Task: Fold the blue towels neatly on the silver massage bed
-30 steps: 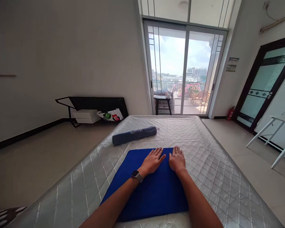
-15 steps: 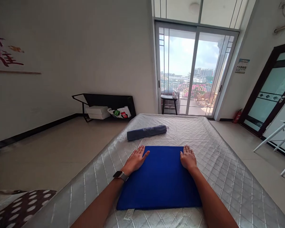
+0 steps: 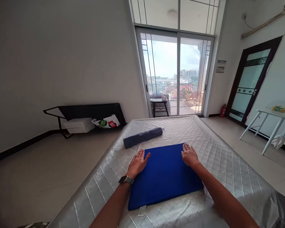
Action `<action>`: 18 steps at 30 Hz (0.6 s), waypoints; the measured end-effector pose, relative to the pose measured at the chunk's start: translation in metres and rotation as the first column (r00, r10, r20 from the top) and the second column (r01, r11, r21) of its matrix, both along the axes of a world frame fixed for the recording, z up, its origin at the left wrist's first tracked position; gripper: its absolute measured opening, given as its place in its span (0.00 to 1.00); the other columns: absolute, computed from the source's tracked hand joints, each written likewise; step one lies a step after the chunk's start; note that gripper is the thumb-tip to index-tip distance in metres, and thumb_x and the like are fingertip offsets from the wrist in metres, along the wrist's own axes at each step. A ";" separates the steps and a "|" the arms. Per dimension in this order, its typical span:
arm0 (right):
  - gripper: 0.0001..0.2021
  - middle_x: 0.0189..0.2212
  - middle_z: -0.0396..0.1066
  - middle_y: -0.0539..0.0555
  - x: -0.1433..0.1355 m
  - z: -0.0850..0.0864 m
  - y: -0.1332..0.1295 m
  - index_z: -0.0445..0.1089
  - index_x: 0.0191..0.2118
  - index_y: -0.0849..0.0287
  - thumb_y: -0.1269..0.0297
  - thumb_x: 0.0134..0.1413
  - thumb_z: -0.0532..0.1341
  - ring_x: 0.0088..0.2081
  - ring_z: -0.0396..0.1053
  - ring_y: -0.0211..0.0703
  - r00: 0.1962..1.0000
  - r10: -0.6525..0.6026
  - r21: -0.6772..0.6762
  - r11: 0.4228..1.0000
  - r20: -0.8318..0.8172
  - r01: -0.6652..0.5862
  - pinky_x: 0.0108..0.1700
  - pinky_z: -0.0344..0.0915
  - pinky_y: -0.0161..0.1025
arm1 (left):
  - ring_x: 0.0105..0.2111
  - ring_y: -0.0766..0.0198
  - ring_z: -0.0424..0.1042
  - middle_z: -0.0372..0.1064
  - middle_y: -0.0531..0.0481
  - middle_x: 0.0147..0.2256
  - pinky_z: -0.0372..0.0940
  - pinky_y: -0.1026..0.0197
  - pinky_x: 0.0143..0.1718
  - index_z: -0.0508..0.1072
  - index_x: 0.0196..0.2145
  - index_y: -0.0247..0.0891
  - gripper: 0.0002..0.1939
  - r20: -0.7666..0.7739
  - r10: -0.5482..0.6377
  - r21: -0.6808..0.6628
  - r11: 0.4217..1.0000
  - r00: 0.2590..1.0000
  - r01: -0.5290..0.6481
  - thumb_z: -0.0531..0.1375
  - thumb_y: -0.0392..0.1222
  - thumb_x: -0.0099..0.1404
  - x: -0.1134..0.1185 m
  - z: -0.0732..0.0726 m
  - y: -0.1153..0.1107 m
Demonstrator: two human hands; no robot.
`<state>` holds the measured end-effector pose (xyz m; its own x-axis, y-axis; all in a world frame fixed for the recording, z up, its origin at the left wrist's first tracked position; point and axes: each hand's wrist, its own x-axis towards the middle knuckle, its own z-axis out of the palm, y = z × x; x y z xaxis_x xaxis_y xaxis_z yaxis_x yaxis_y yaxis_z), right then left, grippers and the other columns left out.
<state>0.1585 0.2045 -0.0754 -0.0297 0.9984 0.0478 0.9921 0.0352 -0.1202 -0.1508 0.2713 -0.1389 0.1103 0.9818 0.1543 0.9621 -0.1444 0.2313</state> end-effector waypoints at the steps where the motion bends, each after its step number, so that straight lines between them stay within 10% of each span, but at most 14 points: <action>1: 0.29 0.70 0.48 0.61 0.003 -0.002 -0.014 0.50 0.70 0.67 0.61 0.69 0.42 0.71 0.43 0.47 1.000 0.026 0.006 1.000 -0.014 -0.026 0.70 0.40 0.48 | 0.69 0.50 0.48 0.49 0.35 0.68 0.46 0.46 0.68 0.55 0.68 0.27 0.43 -0.010 0.000 -0.002 1.000 1.000 0.000 0.34 0.65 0.71 0.000 0.000 0.000; 8: 0.34 0.71 0.42 0.58 0.014 -0.033 -0.105 0.44 0.72 0.64 0.47 0.70 0.38 0.71 0.41 0.48 0.984 0.078 -0.070 0.994 -0.158 -0.090 0.70 0.42 0.48 | 0.69 0.50 0.46 0.48 0.33 0.68 0.45 0.46 0.68 0.55 0.67 0.25 0.41 -0.066 -0.006 0.007 1.000 0.998 0.006 0.37 0.62 0.72 -0.004 -0.005 0.004; 18: 0.31 0.71 0.42 0.60 0.002 -0.026 -0.116 0.47 0.71 0.67 0.54 0.70 0.41 0.71 0.40 0.49 0.975 0.059 -0.044 0.997 -0.217 -0.070 0.71 0.40 0.49 | 0.68 0.47 0.50 0.50 0.29 0.67 0.46 0.42 0.68 0.55 0.67 0.21 0.40 -0.153 0.001 0.075 0.997 0.988 0.010 0.36 0.58 0.73 -0.003 0.015 -0.011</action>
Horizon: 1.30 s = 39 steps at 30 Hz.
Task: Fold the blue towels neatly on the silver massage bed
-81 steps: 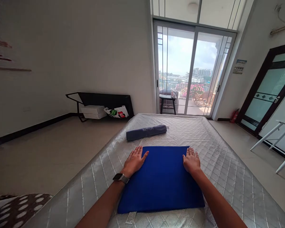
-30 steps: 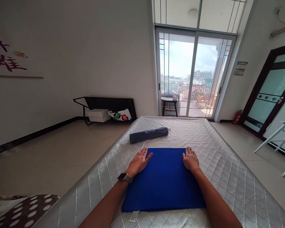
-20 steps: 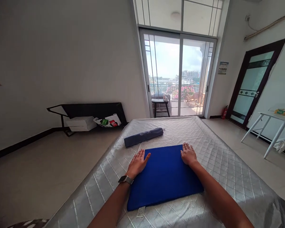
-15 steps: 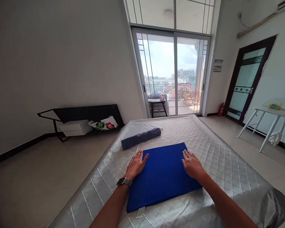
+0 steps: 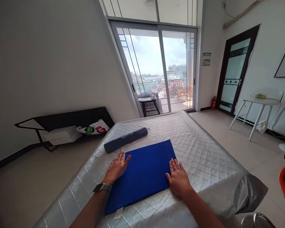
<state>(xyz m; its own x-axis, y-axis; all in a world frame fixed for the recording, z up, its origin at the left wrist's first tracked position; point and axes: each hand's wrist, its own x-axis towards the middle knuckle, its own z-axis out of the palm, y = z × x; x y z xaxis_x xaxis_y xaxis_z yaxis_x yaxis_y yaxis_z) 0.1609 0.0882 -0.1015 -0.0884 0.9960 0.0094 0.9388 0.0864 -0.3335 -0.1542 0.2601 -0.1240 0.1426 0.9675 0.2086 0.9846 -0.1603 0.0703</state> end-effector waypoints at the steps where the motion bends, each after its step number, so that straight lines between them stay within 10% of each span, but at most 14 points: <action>1: 0.31 0.71 0.42 0.60 -0.001 0.000 0.000 0.47 0.71 0.67 0.54 0.70 0.42 0.71 0.41 0.49 1.000 -0.002 -0.001 1.000 -0.009 0.002 0.71 0.40 0.49 | 0.68 0.46 0.50 0.51 0.29 0.67 0.47 0.42 0.68 0.56 0.66 0.21 0.39 -0.015 -0.040 0.030 0.999 0.999 0.040 0.36 0.58 0.73 0.008 0.003 -0.007; 9: 0.30 0.70 0.43 0.62 -0.002 0.001 0.002 0.47 0.71 0.69 0.60 0.69 0.43 0.71 0.40 0.50 1.000 0.015 -0.023 1.000 0.009 -0.014 0.70 0.39 0.51 | 0.70 0.55 0.46 0.49 0.40 0.69 0.49 0.46 0.68 0.53 0.69 0.35 0.32 0.008 -0.548 -0.016 0.836 0.836 0.548 0.38 0.55 0.76 0.159 -0.001 -0.102; 12: 0.30 0.71 0.43 0.62 0.000 0.001 0.002 0.47 0.71 0.70 0.62 0.68 0.43 0.72 0.39 0.48 0.999 0.031 -0.031 0.999 0.025 -0.030 0.71 0.38 0.50 | 0.70 0.55 0.45 0.48 0.40 0.69 0.48 0.45 0.68 0.54 0.68 0.33 0.33 0.017 -0.580 -0.035 0.814 0.815 0.580 0.35 0.55 0.76 0.180 -0.004 -0.116; 26: 0.31 0.71 0.44 0.60 0.001 0.006 0.000 0.48 0.71 0.66 0.55 0.69 0.43 0.72 0.39 0.49 1.000 0.001 -0.005 1.000 0.026 -0.001 0.71 0.36 0.51 | 0.69 0.53 0.49 0.52 0.44 0.68 0.51 0.45 0.67 0.57 0.68 0.40 0.32 0.194 -0.204 -0.229 0.942 0.960 0.246 0.46 0.57 0.72 -0.035 -0.011 -0.142; 32: 0.24 0.68 0.55 0.59 0.017 0.036 -0.010 0.66 0.63 0.58 0.61 0.63 0.54 0.69 0.51 0.54 0.994 0.103 -0.005 0.995 0.024 -0.103 0.68 0.47 0.52 | 0.54 0.51 0.72 0.73 0.47 0.54 0.67 0.50 0.56 0.78 0.46 0.48 0.23 0.467 -0.157 -0.122 0.963 0.870 0.239 0.54 0.62 0.64 -0.058 0.014 -0.158; 39: 0.09 0.42 0.75 0.52 0.046 0.066 -0.026 0.77 0.36 0.52 0.71 0.51 0.62 0.45 0.72 0.47 0.979 0.198 -0.099 0.974 -0.053 -0.202 0.49 0.67 0.41 | 0.40 0.56 0.75 0.77 0.51 0.40 0.69 0.58 0.45 0.79 0.39 0.47 0.16 0.506 -0.074 -0.346 0.895 0.859 0.281 0.60 0.57 0.59 -0.042 0.051 -0.178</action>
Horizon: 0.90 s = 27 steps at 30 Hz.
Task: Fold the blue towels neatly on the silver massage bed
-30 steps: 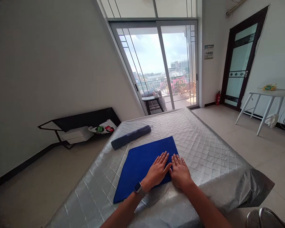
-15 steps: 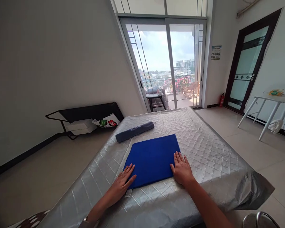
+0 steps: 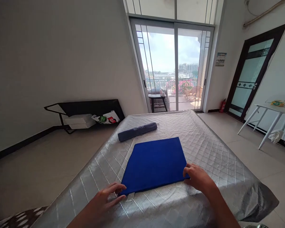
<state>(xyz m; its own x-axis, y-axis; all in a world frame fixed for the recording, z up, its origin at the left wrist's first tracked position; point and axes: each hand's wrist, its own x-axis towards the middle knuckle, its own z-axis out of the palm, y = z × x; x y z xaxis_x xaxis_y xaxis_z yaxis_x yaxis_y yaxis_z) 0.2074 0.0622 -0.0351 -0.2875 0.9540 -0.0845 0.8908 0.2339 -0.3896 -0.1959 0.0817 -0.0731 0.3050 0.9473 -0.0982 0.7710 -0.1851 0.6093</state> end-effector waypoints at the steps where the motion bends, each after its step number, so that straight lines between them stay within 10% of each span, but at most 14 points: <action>1: 0.09 0.42 0.75 0.51 0.002 0.001 -0.001 0.77 0.36 0.52 0.72 0.50 0.63 0.44 0.72 0.46 1.000 -0.007 -0.009 1.000 0.003 0.007 0.48 0.67 0.40 | 0.40 0.57 0.75 0.77 0.50 0.40 0.69 0.59 0.44 0.79 0.39 0.47 0.16 -0.016 -0.002 -0.014 1.000 1.000 0.002 0.59 0.55 0.59 0.004 0.000 -0.001; 17: 0.11 0.38 0.77 0.52 0.003 -0.003 0.008 0.79 0.33 0.54 0.73 0.51 0.60 0.41 0.74 0.44 0.996 -0.040 -0.026 0.999 0.083 0.042 0.46 0.65 0.37 | 0.41 0.57 0.75 0.77 0.50 0.40 0.67 0.59 0.46 0.78 0.35 0.46 0.12 -0.083 -0.017 0.046 0.999 0.996 0.021 0.56 0.50 0.62 0.011 -0.003 -0.001; 27: 0.11 0.38 0.77 0.52 0.003 -0.001 0.010 0.73 0.37 0.55 0.71 0.61 0.54 0.31 0.75 0.38 0.997 -0.064 0.284 0.956 -0.033 0.070 0.35 0.68 0.33 | 0.41 0.58 0.76 0.77 0.50 0.40 0.68 0.59 0.47 0.79 0.35 0.47 0.09 -0.159 0.013 0.195 0.981 0.987 0.019 0.59 0.46 0.61 0.008 -0.014 0.001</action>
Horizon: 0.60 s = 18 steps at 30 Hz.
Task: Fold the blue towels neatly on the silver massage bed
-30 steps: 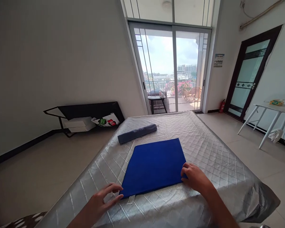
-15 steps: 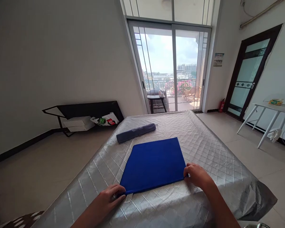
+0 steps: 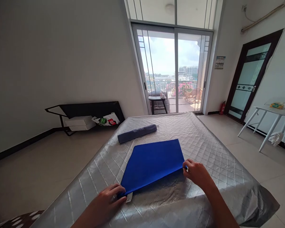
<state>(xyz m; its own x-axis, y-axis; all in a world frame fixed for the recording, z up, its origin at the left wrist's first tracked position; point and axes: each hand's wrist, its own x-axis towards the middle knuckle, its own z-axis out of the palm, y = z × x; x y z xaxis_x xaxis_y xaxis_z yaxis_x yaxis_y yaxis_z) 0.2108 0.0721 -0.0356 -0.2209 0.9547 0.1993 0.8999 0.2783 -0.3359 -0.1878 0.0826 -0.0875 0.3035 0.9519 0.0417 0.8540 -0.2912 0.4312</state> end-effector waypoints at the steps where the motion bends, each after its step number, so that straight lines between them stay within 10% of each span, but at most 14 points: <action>1: 0.10 0.36 0.77 0.52 0.001 -0.003 0.001 0.73 0.37 0.55 0.71 0.61 0.54 0.29 0.75 0.38 0.999 0.013 0.050 0.999 -0.042 -0.011 0.33 0.68 0.32 | 0.40 0.59 0.76 0.77 0.51 0.39 0.68 0.59 0.46 0.78 0.34 0.47 0.09 -0.008 -0.013 0.034 0.999 1.000 0.014 0.57 0.44 0.62 0.000 0.000 0.000; 6: 0.08 0.32 0.78 0.50 0.007 -0.015 0.004 0.71 0.39 0.54 0.72 0.60 0.56 0.28 0.77 0.40 0.972 0.112 0.296 0.954 -0.207 -0.047 0.33 0.73 0.35 | 0.35 0.62 0.78 0.79 0.55 0.34 0.71 0.62 0.39 0.77 0.34 0.48 0.11 -0.050 -0.099 0.343 0.933 0.994 0.110 0.56 0.37 0.62 -0.009 -0.007 0.005; 11: 0.07 0.34 0.79 0.51 0.011 -0.012 0.003 0.72 0.41 0.53 0.69 0.63 0.56 0.30 0.78 0.42 0.956 0.171 0.404 0.913 -0.239 -0.062 0.33 0.77 0.38 | 0.32 0.62 0.80 0.80 0.53 0.33 0.74 0.62 0.37 0.75 0.39 0.44 0.10 -0.071 -0.159 0.673 0.721 0.985 0.165 0.54 0.40 0.68 -0.014 -0.009 0.010; 18: 0.09 0.39 0.78 0.53 0.020 0.000 0.000 0.72 0.44 0.52 0.58 0.67 0.56 0.34 0.78 0.42 0.942 0.248 0.443 0.887 -0.227 -0.127 0.34 0.78 0.37 | 0.30 0.65 0.80 0.80 0.54 0.33 0.74 0.65 0.35 0.72 0.43 0.42 0.09 -0.055 -0.195 0.745 0.645 0.979 0.170 0.53 0.41 0.71 -0.007 0.009 0.001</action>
<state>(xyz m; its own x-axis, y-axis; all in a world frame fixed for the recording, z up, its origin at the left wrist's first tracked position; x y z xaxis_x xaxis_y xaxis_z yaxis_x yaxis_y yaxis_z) 0.2311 0.0718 -0.0354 -0.2673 0.7151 0.6460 0.7073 0.6008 -0.3725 -0.1944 0.0831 -0.0780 0.4546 0.5235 0.7206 0.7392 -0.6731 0.0227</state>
